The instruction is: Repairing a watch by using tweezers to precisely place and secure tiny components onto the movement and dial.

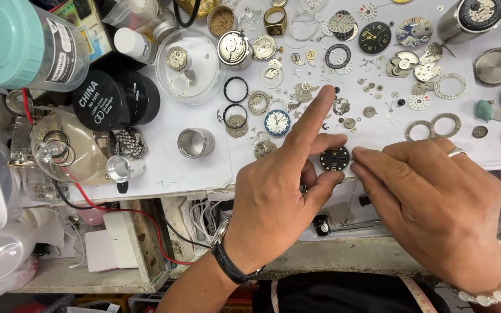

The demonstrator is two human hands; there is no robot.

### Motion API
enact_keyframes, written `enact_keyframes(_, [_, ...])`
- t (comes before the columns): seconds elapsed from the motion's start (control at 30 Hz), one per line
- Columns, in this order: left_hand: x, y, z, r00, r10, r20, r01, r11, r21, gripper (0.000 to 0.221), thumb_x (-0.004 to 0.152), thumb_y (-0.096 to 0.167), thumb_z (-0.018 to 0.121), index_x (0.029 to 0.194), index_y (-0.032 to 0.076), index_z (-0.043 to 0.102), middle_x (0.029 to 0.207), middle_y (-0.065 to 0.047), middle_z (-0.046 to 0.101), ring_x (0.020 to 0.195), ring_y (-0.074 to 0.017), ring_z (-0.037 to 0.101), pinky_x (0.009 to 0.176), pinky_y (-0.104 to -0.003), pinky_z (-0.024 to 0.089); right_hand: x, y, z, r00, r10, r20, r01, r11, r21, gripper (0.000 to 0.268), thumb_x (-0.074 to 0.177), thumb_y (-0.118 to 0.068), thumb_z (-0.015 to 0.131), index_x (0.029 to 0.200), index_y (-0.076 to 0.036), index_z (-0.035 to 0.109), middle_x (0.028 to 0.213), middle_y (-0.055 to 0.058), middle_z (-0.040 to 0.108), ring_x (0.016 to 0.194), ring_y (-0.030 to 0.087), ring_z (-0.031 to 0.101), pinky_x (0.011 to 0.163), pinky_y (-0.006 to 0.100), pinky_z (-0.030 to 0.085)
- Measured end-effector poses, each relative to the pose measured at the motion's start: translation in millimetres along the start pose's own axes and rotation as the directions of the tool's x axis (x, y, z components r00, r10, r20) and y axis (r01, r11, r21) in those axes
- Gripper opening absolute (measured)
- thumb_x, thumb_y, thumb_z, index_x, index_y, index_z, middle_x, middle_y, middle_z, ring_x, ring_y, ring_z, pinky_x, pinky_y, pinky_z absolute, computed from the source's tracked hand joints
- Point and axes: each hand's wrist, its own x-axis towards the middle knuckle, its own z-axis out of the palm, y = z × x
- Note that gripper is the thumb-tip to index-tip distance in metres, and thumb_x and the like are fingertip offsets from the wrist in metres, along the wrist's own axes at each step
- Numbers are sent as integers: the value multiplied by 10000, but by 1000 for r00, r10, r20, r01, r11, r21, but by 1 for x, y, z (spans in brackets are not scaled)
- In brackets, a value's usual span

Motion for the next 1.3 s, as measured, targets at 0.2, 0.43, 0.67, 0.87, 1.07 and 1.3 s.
enact_keyframes(0.2, [2,2,-2,1000,-23,5,23,1000,4,1029,940,125,885,1643,309,156,1343,134,784,660,-35,632,707,-203,638,2,-1,1,1000,25,4,-25,997,73,108,1063,-117,794,1169,-99,796,1021,48,727,762,278,624,689,374,484])
enact_keyframes(0.43, [2,4,-2,999,-33,-7,33,999,-28,1035,922,114,889,1640,312,170,1334,140,784,653,-18,625,726,-181,643,0,0,3,999,45,-2,-44,995,94,109,1056,-104,797,1165,-110,799,1005,50,710,733,269,595,679,365,472])
enact_keyframes(0.67, [-1,6,-7,994,-85,-65,70,977,-204,996,927,84,864,1629,212,169,1327,-36,783,707,-31,719,717,-183,683,2,0,2,998,58,-2,-57,993,103,116,1048,-122,796,1163,-123,798,1010,46,713,764,268,615,706,367,489])
enact_keyframes(0.87, [-9,0,-1,993,5,-120,-8,1000,-22,980,942,118,898,1634,204,210,1303,-21,764,713,-19,692,779,-184,690,2,2,2,999,50,1,-50,994,99,99,1038,-151,814,1135,-136,801,987,28,699,779,253,636,687,359,484])
enact_keyframes(1.07, [-11,1,-3,993,9,-118,-6,1000,20,909,953,42,822,1629,225,243,1299,6,747,692,-22,639,763,-221,669,5,-1,0,997,73,5,-73,997,40,101,1036,-226,838,1102,-162,799,955,16,696,770,221,632,660,341,479])
enact_keyframes(1.3, [-9,-1,-5,995,59,-74,-53,995,83,874,940,66,821,1614,215,285,1374,8,714,689,-44,584,725,-245,632,6,-2,0,998,59,-28,-56,993,101,66,1037,-148,836,1089,-150,796,938,19,685,766,228,633,669,344,472])
